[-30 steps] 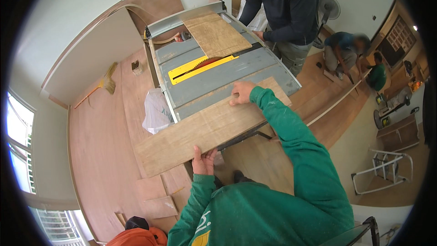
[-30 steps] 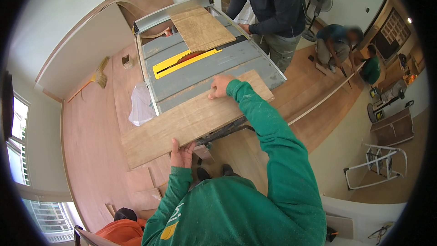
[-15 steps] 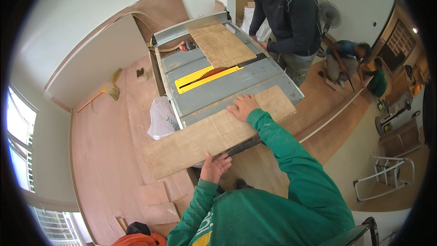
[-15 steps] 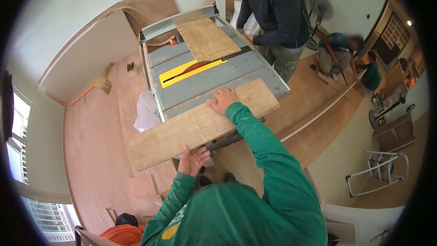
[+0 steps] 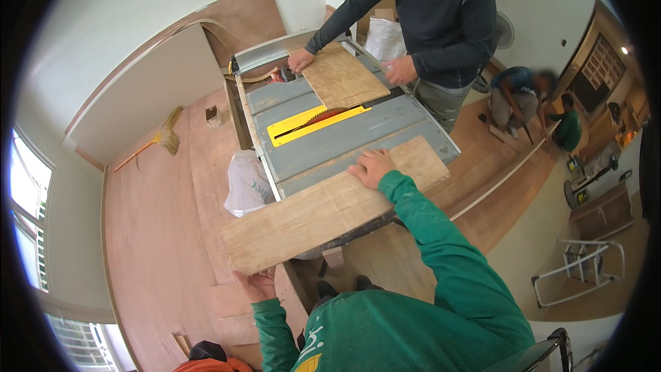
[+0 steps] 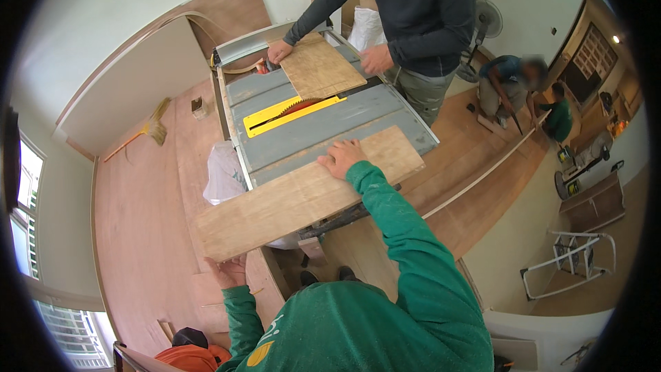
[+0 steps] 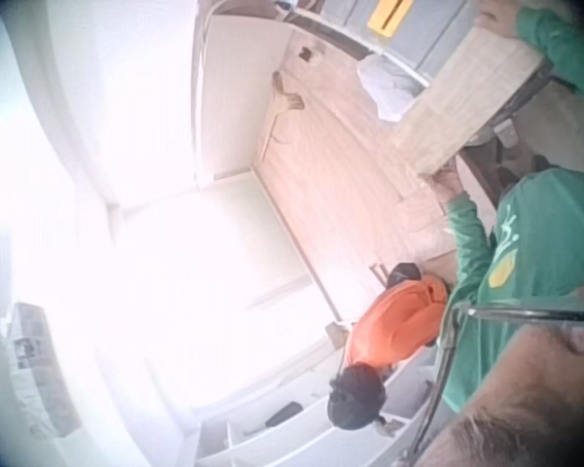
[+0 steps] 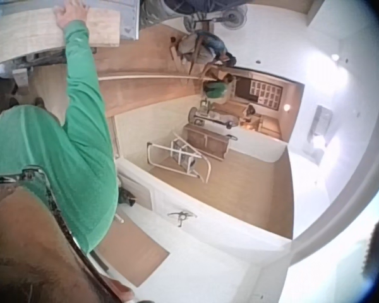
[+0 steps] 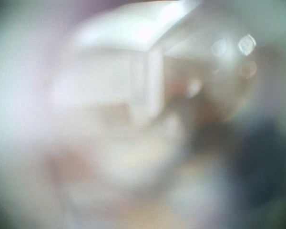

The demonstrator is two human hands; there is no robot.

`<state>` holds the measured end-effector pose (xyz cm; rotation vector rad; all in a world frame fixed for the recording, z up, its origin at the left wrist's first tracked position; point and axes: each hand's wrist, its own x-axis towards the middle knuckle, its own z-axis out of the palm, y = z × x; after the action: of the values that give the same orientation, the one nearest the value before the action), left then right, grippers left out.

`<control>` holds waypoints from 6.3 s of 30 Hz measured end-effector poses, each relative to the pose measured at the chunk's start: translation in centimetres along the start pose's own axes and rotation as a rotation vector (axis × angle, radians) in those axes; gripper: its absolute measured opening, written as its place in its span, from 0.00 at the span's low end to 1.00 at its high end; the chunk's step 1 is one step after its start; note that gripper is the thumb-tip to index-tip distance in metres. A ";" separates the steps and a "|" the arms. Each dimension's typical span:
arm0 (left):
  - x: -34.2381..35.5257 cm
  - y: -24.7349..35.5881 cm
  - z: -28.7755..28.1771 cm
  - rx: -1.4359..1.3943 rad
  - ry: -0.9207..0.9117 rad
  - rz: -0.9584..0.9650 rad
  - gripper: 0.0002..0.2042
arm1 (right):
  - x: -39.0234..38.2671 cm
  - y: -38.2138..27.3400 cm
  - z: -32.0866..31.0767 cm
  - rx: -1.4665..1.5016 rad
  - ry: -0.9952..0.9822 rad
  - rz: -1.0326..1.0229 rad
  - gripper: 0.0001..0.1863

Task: The person feeds wooden planks into a table saw operated by another worker, then stacks the cut pieces on a nearby surface. The person handles multiple planks one at a time and places them in a pile after cutting.

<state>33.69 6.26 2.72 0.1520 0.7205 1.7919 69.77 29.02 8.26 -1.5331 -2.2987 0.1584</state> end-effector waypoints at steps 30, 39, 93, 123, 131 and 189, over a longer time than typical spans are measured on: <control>2.0 2.4 0.7 0.445 0.073 0.056 0.22 | 0.1 -0.3 0.0 -0.007 0.030 0.024 0.23; 1.0 1.7 1.5 0.460 0.035 0.134 0.24 | -0.4 0.0 -0.3 0.110 0.266 -0.027 0.15; 3.6 -1.8 -4.0 0.873 0.075 -0.277 0.27 | -39.3 18.8 -4.5 0.297 1.066 1.499 0.32; -18.9 -6.1 -23.1 0.960 0.526 -0.545 0.12 | -25.2 -12.6 1.6 0.227 -0.780 -0.116 0.07; -20.2 -5.8 -31.7 0.672 0.772 -0.473 0.13 | -12.4 -28.8 20.0 0.550 -0.634 -0.140 0.13; -8.3 -5.1 -22.2 1.047 0.223 -0.510 0.09 | -40.0 0.9 18.1 0.284 -1.037 0.726 0.17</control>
<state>30.90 -9.12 -15.83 0.4173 1.6427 0.8187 77.55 -5.02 -18.42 -2.3666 -1.9737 1.7210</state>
